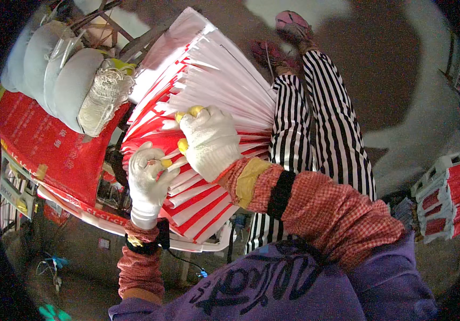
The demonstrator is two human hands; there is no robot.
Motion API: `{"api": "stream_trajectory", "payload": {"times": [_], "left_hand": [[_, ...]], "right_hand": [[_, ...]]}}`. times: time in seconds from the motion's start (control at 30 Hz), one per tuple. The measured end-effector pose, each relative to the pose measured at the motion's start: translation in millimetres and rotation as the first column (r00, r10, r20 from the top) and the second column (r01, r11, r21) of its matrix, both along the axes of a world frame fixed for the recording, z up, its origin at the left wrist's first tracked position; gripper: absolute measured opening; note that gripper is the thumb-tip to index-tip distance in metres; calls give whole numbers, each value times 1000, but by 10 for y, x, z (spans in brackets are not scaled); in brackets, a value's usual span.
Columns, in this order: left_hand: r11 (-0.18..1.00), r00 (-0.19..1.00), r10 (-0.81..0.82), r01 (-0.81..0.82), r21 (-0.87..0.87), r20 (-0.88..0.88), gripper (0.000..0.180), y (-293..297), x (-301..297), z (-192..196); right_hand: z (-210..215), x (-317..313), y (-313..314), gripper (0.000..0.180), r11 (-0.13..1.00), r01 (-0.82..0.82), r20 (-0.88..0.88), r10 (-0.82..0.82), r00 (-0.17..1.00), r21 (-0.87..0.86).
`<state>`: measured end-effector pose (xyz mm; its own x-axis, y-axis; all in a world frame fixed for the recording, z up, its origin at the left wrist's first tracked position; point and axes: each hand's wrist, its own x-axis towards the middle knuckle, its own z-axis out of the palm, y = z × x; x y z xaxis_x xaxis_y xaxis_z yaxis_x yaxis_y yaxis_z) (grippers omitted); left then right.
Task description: The recorder is sewing bags together using a sewing machine.
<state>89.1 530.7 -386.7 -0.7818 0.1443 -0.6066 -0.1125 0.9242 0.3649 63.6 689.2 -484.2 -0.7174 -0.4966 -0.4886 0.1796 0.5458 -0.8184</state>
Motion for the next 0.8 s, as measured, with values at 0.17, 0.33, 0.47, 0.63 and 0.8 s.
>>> {"api": "stream_trajectory", "payload": {"times": [0.17, 0.33, 0.47, 0.63, 0.8], "left_hand": [[999, 1000, -10, 11, 44, -17, 32, -51, 33, -30], [998, 1000, -19, 19, 53, -13, 32, -16, -41, -49], [991, 992, 14, -30, 131, 124, 28, -48, -262, 14], [788, 761, 437, -581, 204, 479, 18, -206, -601, -84], [914, 900, -401, 405, -11, -169, 32, -160, -762, -625]], "right_hand": [[-36, 43, -23, 29, 999, 12, -12, -13, 1000, -47], [-67, 84, -47, 17, 968, 151, 211, -109, 971, -199], [25, 41, 14, 14, 973, -62, -51, 52, 997, -221], [186, 124, 68, 16, 974, -117, 15, 122, 992, -194], [214, 141, 80, 18, 959, -165, 57, 182, 982, -231]]}}
